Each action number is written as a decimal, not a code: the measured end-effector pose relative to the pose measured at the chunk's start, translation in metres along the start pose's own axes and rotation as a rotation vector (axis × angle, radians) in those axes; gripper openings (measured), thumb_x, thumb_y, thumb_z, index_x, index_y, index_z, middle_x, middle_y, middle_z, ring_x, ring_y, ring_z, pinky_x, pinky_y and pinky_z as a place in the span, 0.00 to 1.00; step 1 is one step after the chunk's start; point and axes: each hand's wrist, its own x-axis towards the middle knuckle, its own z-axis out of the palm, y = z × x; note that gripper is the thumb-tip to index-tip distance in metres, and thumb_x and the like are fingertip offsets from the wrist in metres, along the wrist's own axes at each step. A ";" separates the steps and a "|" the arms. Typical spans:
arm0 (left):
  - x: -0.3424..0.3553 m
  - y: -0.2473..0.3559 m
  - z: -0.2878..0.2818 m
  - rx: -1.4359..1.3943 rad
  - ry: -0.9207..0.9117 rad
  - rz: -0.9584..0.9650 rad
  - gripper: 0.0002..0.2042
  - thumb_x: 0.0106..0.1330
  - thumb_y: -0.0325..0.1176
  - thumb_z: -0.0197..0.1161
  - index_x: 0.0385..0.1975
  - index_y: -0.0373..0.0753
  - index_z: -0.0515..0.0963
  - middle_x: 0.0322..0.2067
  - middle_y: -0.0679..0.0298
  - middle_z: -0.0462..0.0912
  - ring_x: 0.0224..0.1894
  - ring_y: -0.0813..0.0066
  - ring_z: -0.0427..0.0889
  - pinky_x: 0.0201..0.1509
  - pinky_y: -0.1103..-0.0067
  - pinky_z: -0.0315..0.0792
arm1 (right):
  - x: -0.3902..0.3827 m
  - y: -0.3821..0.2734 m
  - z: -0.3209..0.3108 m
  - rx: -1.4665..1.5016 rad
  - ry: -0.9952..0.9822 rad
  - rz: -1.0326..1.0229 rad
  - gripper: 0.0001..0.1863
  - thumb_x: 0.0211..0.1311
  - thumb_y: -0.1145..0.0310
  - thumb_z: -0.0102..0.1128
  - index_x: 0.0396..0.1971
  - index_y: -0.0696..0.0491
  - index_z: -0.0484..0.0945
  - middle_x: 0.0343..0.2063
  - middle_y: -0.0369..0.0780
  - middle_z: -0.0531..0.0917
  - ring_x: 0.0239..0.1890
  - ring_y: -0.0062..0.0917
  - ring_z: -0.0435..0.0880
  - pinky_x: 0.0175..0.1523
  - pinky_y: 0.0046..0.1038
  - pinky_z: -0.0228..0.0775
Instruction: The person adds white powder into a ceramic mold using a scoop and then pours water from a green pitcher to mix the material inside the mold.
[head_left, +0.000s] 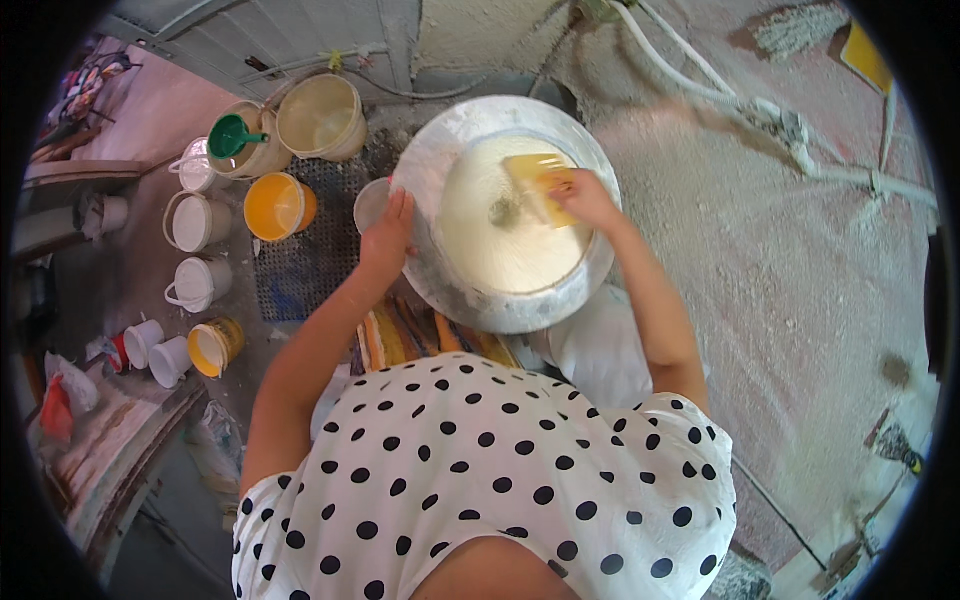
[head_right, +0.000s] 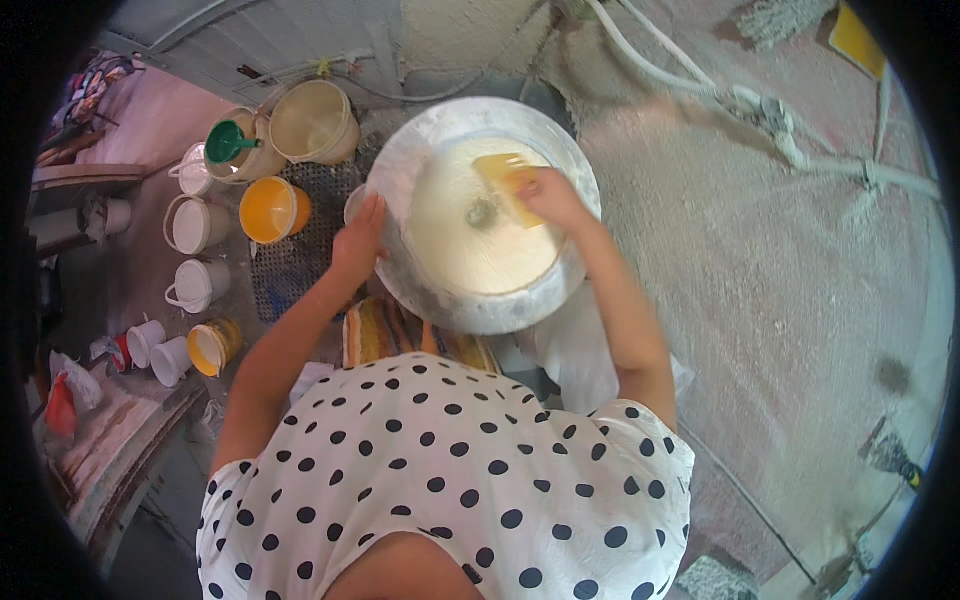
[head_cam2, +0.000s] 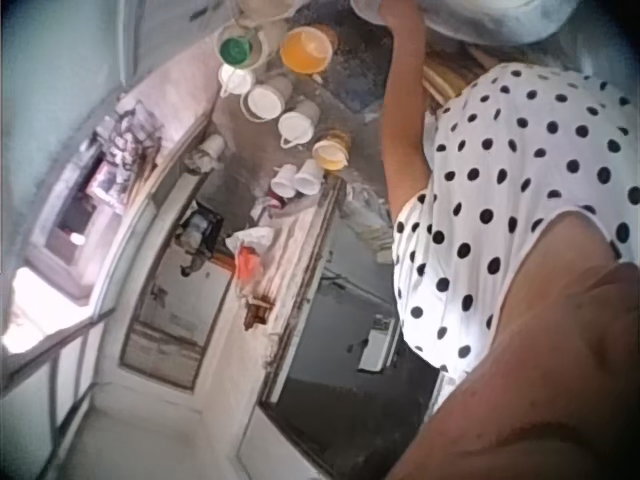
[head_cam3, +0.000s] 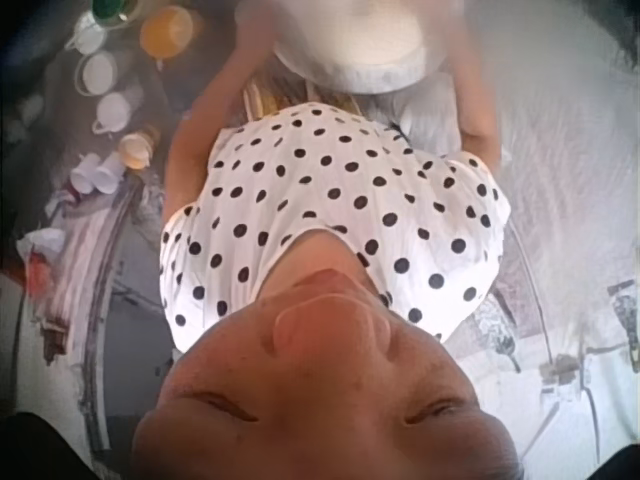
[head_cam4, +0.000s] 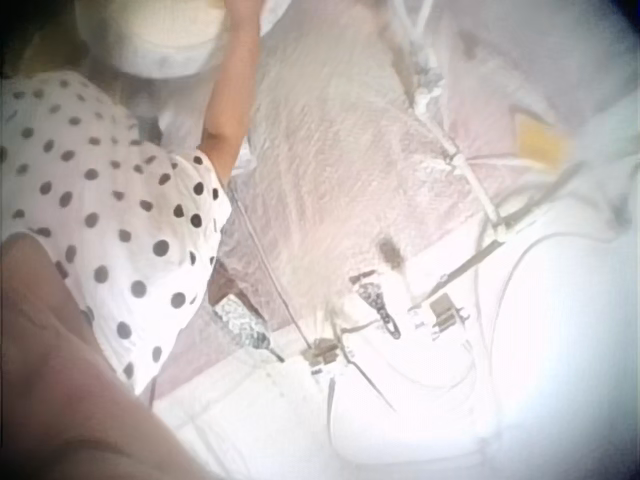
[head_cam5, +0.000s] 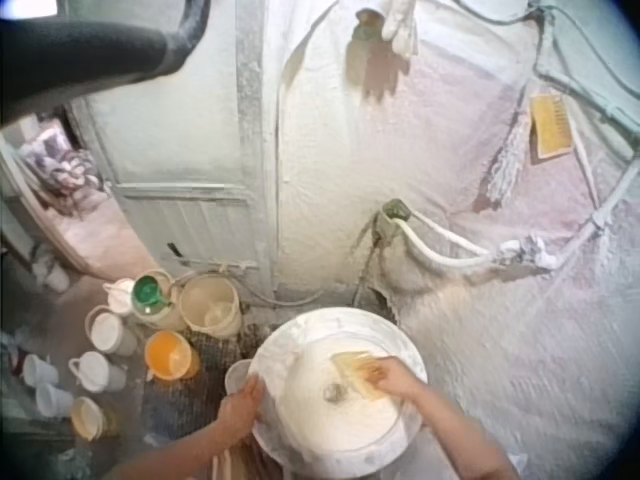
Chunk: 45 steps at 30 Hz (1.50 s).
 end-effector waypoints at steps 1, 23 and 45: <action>-0.001 0.001 0.000 0.009 -0.010 -0.011 0.45 0.47 0.27 0.70 0.68 0.34 0.54 0.70 0.52 0.53 0.68 0.61 0.62 0.49 0.72 0.76 | -0.020 0.012 -0.020 -0.110 -0.006 0.087 0.14 0.58 0.76 0.58 0.45 0.56 0.82 0.28 0.36 0.84 0.27 0.17 0.79 0.34 0.23 0.73; -0.115 -0.087 0.026 -0.344 0.123 -0.021 0.34 0.61 0.32 0.66 0.67 0.39 0.59 0.68 0.51 0.59 0.67 0.56 0.64 0.66 0.70 0.63 | -0.180 -0.008 0.150 0.232 0.407 0.507 0.14 0.54 0.73 0.54 0.39 0.56 0.84 0.19 0.46 0.83 0.18 0.28 0.82 0.29 0.28 0.74; -0.342 -0.280 0.099 -1.195 0.022 -0.928 0.25 0.70 0.30 0.54 0.65 0.32 0.60 0.58 0.54 0.72 0.55 0.67 0.74 0.59 0.75 0.69 | -0.167 -0.045 0.124 -0.919 0.281 -0.395 0.27 0.54 0.69 0.63 0.57 0.41 0.75 0.42 0.42 0.83 0.37 0.34 0.85 0.39 0.34 0.80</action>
